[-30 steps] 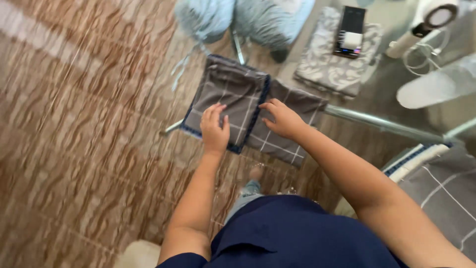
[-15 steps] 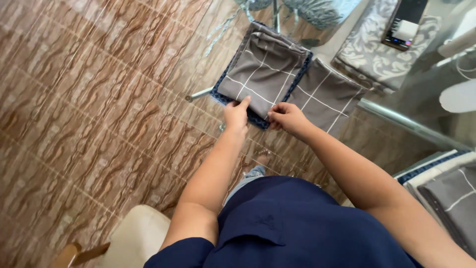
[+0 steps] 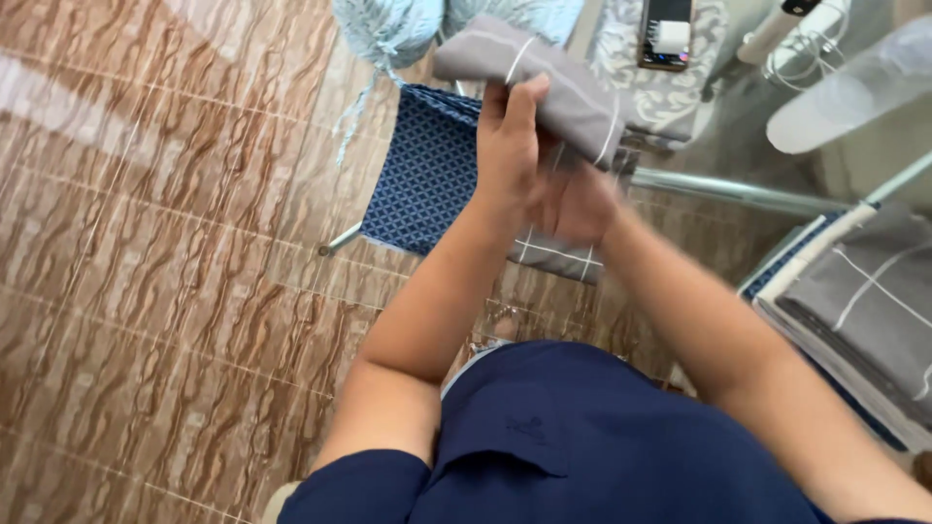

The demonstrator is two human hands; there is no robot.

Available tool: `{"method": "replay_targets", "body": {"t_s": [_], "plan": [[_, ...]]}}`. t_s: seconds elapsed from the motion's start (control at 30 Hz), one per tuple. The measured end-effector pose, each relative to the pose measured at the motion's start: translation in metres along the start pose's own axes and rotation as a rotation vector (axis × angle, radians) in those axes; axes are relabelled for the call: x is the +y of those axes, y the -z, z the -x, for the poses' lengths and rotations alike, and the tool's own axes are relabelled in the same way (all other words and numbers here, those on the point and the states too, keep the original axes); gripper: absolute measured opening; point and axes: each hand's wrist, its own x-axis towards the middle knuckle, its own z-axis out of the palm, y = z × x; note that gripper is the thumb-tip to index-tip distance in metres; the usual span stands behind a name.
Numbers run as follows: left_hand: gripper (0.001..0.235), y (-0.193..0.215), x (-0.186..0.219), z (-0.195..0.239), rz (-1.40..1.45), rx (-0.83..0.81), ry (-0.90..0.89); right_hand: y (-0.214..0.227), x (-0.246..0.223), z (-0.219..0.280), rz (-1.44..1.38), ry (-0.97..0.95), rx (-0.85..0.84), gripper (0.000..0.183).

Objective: Folding various fabric linens and stacking them into organized piles on a glass table.

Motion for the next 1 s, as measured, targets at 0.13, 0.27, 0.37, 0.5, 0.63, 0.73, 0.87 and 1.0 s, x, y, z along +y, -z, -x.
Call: {"method": "replay_targets", "body": {"t_s": [0.13,0.27,0.37,0.5,0.63,0.73,0.87,1.0], "plan": [[0.038,-0.012,-0.011,0.012,-0.040,-0.052,0.033,-0.014,-0.096,0.007,0.318,0.372,0.072,0.092],[0.045,0.004,-0.015,0.059,-0.272,0.112,0.202,-0.036,-0.116,0.030,0.376,0.416,0.019,0.086],[0.049,0.083,-0.059,0.085,-0.457,0.129,0.191,0.013,-0.113,0.034,0.423,0.378,0.142,0.074],[0.039,0.204,-0.124,0.121,-0.536,0.361,0.582,0.163,-0.087,0.049,0.437,0.264,0.762,0.029],[0.033,0.214,-0.124,0.119,-0.646,0.327,0.669,0.173,-0.090,0.038,0.499,0.184,1.005,0.032],[0.032,0.190,-0.115,0.118,-0.636,0.291,0.696,0.135,-0.103,0.036,0.563,0.316,0.800,0.033],[0.034,0.192,-0.115,0.132,-0.635,0.263,0.735,0.130,-0.103,0.037,0.676,0.254,0.882,0.039],[0.035,0.206,-0.117,0.143,-0.679,0.407,0.737,0.137,-0.093,0.043,1.702,0.312,1.068,0.058]]}}
